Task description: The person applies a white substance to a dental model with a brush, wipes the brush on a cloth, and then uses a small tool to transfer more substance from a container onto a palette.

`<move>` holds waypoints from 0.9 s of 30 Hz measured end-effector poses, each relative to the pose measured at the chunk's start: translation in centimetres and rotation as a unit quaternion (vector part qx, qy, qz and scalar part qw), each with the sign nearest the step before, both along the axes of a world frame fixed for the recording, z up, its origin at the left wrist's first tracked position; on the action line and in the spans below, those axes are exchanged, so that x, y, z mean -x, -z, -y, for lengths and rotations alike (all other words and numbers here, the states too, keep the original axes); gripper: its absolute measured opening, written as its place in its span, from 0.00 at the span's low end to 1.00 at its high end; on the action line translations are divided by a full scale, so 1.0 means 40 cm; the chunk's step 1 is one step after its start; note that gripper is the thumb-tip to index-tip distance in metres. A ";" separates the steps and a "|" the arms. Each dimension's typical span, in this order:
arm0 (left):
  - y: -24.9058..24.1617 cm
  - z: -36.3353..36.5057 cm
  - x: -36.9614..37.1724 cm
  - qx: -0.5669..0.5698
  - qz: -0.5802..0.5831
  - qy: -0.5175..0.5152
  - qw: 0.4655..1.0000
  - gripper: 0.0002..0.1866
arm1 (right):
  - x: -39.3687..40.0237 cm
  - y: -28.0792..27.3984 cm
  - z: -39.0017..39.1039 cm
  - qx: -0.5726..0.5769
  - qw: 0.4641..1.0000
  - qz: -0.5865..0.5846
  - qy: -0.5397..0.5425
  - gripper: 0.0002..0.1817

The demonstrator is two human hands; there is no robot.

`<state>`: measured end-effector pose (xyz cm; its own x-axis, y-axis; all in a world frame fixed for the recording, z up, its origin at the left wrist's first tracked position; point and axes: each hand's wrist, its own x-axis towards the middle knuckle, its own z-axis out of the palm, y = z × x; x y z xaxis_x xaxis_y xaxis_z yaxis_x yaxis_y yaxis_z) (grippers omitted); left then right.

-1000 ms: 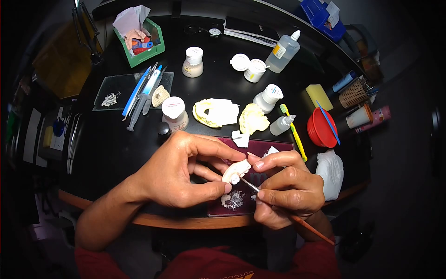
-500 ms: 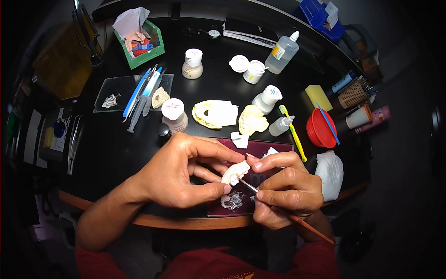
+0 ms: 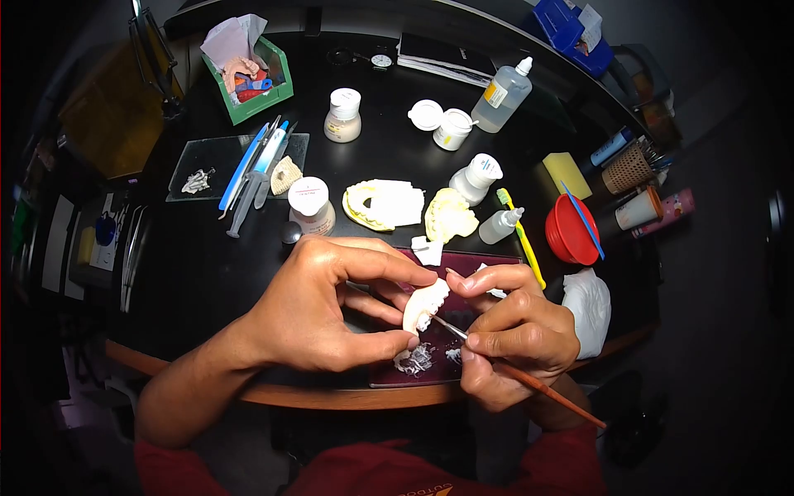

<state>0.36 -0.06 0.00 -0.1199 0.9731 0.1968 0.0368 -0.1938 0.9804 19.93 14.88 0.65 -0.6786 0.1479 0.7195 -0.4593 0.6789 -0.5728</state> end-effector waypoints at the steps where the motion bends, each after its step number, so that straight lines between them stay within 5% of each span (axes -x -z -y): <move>1: 0.000 -0.001 0.000 -0.002 -0.001 -0.001 1.000 0.28 | -0.001 0.001 0.001 0.000 1.000 0.002 0.000 0.14; 27: 0.006 -0.002 0.005 -0.025 -0.018 -0.010 0.999 0.27 | -0.003 0.001 0.006 -0.007 1.000 0.012 -0.022 0.14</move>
